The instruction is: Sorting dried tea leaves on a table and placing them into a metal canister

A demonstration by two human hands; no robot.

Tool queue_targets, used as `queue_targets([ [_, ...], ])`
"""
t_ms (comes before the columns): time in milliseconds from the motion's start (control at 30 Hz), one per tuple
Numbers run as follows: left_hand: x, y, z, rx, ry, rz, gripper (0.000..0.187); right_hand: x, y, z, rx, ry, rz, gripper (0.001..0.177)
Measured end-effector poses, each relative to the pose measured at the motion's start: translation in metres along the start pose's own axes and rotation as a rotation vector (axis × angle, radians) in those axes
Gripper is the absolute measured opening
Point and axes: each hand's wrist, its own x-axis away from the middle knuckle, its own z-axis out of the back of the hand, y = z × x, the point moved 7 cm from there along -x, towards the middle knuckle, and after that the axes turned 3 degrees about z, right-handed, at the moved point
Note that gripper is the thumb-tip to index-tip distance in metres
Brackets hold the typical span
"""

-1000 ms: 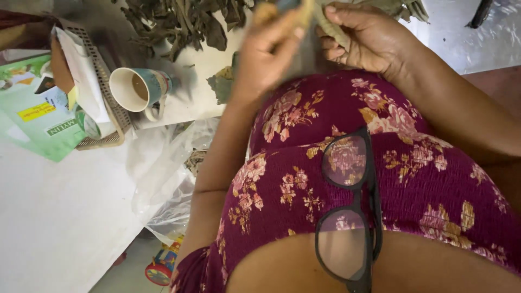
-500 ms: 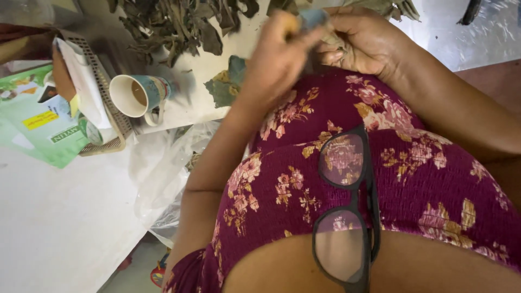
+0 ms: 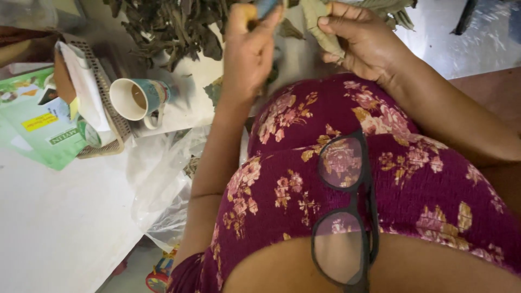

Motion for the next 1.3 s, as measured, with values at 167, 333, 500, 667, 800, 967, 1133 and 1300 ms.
queue_targets([
  [167,0.005,0.023,-0.029,-0.249,-0.045,-0.230,0.045,0.003,0.001,0.003,0.008,-0.056,-0.091,0.022],
  [333,0.006,-0.016,-0.013,-0.246,-0.009,-0.180,0.033,0.003,-0.001,-0.001,-0.187,-0.122,-0.023,0.022],
  [500,0.003,0.032,-0.007,-0.102,-0.006,0.052,0.024,0.012,-0.008,-0.002,0.245,0.012,0.063,0.015],
  [667,0.004,0.043,-0.027,-0.054,-0.143,-0.012,0.024,0.010,-0.016,-0.012,0.342,-0.123,0.341,0.016],
  [800,0.003,0.028,-0.005,-0.067,-0.005,0.190,0.031,0.016,-0.017,-0.006,0.389,-0.010,0.204,0.019],
  [967,0.006,0.034,-0.027,-0.039,-0.089,0.213,0.030,0.020,-0.019,-0.016,0.532,-0.102,0.224,0.010],
  [1133,0.004,0.009,0.005,-0.405,0.053,-0.316,0.032,0.018,-0.019,-0.004,0.577,-0.007,0.233,0.003],
  [1300,0.010,0.051,-0.025,-0.137,-0.151,-0.076,0.017,0.016,-0.023,-0.003,0.518,0.056,0.086,0.014],
])
